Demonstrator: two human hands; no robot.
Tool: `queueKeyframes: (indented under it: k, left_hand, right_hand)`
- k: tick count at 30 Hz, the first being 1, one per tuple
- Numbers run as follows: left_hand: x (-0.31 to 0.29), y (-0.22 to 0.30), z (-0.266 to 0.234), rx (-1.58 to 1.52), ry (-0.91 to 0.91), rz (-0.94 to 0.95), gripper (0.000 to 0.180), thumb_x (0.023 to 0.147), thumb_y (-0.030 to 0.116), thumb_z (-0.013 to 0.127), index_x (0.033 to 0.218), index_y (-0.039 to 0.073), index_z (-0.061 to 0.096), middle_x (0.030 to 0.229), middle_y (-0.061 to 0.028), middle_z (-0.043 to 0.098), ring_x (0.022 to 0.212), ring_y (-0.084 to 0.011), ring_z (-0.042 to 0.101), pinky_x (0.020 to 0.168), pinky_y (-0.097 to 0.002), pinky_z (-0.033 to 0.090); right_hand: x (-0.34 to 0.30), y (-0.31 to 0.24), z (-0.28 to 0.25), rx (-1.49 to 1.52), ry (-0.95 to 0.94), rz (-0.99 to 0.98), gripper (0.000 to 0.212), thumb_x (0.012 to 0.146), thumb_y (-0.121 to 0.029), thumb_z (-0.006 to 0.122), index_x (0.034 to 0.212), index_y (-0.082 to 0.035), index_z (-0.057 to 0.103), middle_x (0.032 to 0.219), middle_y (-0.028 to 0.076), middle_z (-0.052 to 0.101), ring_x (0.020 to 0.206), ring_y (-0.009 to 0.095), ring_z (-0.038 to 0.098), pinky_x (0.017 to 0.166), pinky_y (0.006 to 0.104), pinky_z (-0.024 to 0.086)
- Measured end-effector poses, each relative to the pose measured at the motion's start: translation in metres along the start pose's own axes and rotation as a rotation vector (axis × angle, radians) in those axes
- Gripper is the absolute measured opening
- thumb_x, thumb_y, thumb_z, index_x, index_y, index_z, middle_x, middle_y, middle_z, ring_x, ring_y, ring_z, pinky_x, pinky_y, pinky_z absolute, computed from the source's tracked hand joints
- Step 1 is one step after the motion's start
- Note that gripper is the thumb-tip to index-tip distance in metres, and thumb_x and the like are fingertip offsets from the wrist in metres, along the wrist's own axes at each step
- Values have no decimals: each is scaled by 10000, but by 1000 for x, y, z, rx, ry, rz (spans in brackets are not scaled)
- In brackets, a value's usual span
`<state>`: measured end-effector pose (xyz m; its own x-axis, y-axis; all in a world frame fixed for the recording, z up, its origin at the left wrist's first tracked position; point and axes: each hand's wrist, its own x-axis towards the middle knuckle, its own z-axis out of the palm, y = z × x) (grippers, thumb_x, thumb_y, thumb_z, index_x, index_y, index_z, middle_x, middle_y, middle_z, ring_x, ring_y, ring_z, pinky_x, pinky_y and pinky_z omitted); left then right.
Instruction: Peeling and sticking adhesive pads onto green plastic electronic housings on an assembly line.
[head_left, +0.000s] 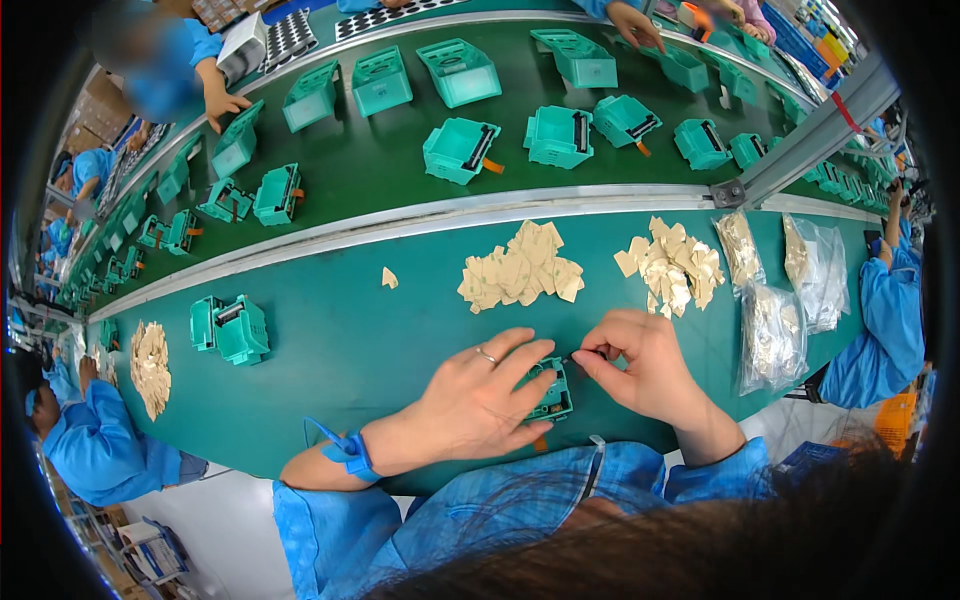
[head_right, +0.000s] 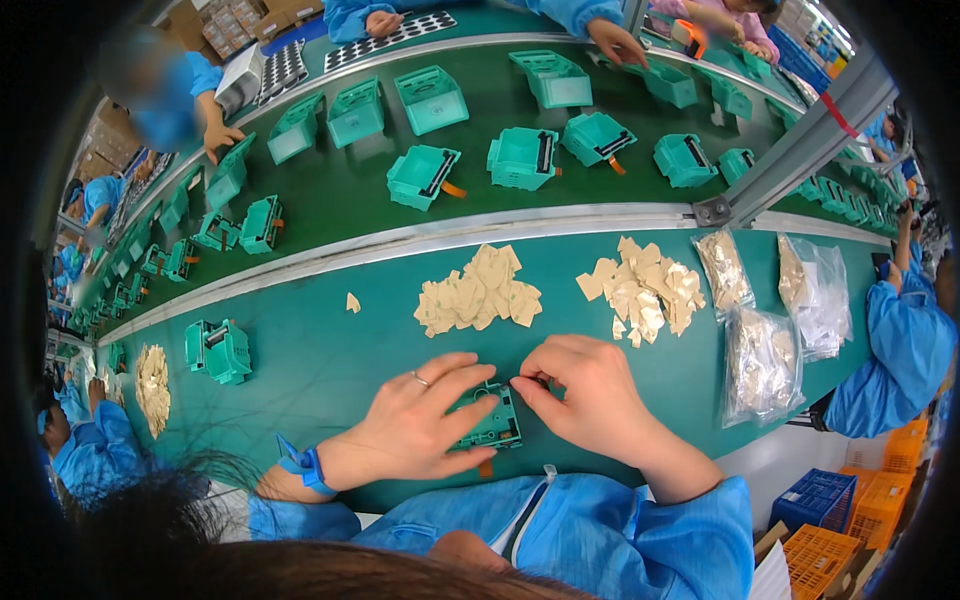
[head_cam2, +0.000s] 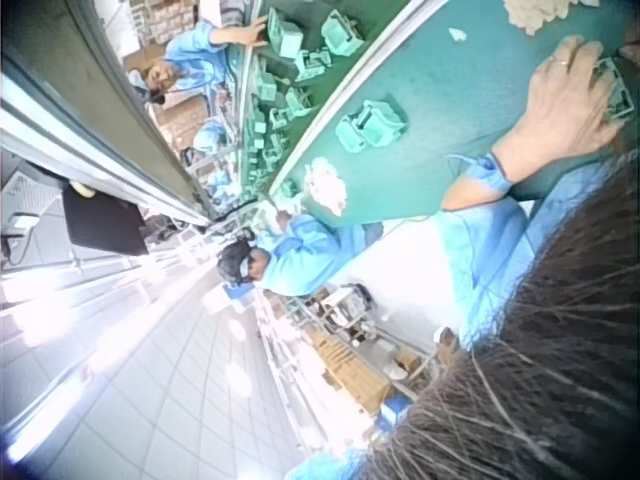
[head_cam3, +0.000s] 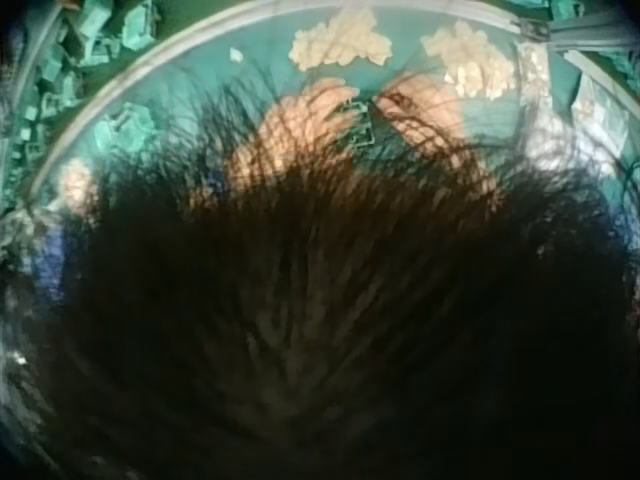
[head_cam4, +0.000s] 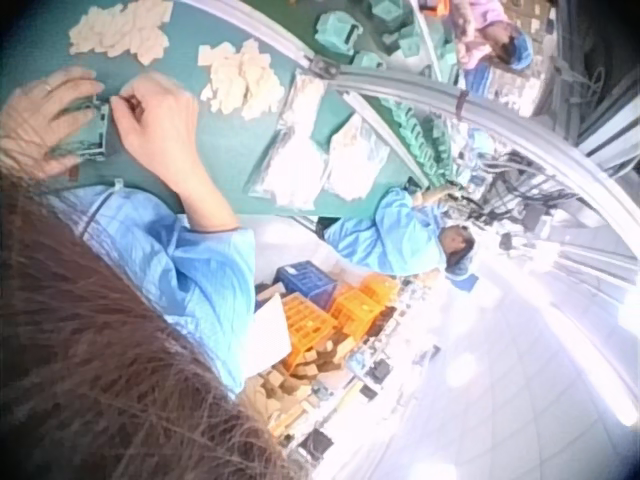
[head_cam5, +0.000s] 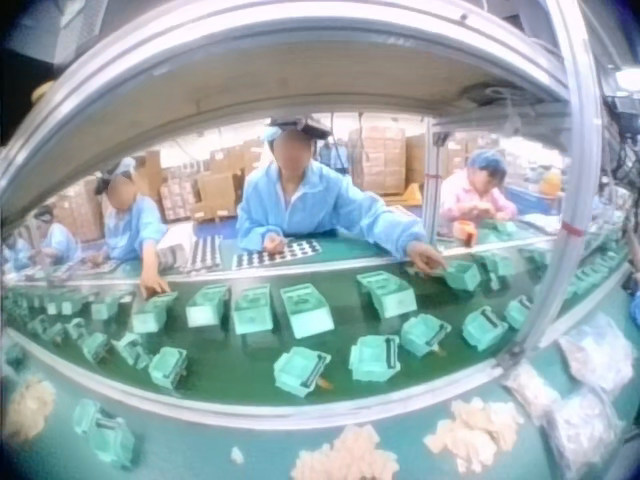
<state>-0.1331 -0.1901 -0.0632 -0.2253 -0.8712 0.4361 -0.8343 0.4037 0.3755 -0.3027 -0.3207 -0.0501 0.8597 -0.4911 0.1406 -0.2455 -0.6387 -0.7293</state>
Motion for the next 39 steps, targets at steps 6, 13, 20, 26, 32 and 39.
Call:
queueKeyframes:
  k: [6, 13, 20, 26, 32, 39]
  left_hand:
    - [-12, 12, 20, 136, -139, -118, 452, 677, 382, 671, 965, 36, 629, 1080, -115, 563, 984, -234, 558, 718, -289, 521]
    - [-13, 11, 24, 142, -38, -75, 399, 680, 340, 695, 913, 20, 648, 1044, -137, 600, 915, -233, 583, 565, -272, 521]
    - [-13, 10, 28, 150, -9, -62, 406, 674, 340, 699, 920, 21, 650, 1030, -135, 611, 905, -237, 591, 576, -270, 519]
    - [-9, 11, 31, 163, -16, -70, 410, 671, 336, 698, 932, 23, 652, 1028, -128, 606, 904, -233, 589, 568, -268, 517]
    - [-7, 10, 34, 162, -47, -76, 448, 664, 335, 699, 973, 13, 650, 1023, -117, 597, 897, -224, 585, 548, -266, 511]
    - [-1, 11, 30, 143, -163, -130, 505, 659, 340, 676, 1045, 20, 620, 1083, -133, 565, 920, -218, 544, 624, -260, 530]
  right_hand:
    - [-5, 3, 21, 38, 97, 119, 118, 710, -12, 686, 667, -10, 576, 592, 55, 531, 471, 125, 479, 428, 255, 362]
    - [-3, -4, 24, 13, 55, 146, 121, 699, -34, 663, 660, -30, 549, 596, 76, 548, 519, 235, 554, 453, 328, 421]
    - [-2, 1, 25, 3, 48, 130, 130, 696, -30, 664, 655, -29, 540, 597, 82, 544, 517, 245, 549, 453, 340, 418]
    - [-4, 8, 25, 5, 49, 124, 132, 695, -30, 665, 649, -27, 542, 590, 85, 541, 512, 247, 548, 448, 342, 418]
    - [-4, 20, 22, 130, -39, 286, 116, 727, -56, 669, 684, 3, 578, 592, 99, 567, 491, 223, 565, 452, 305, 428]
    - [-7, 38, 25, 279, -72, 313, 125, 767, -82, 662, 725, 16, 597, 598, 114, 584, 493, 190, 569, 464, 288, 432]
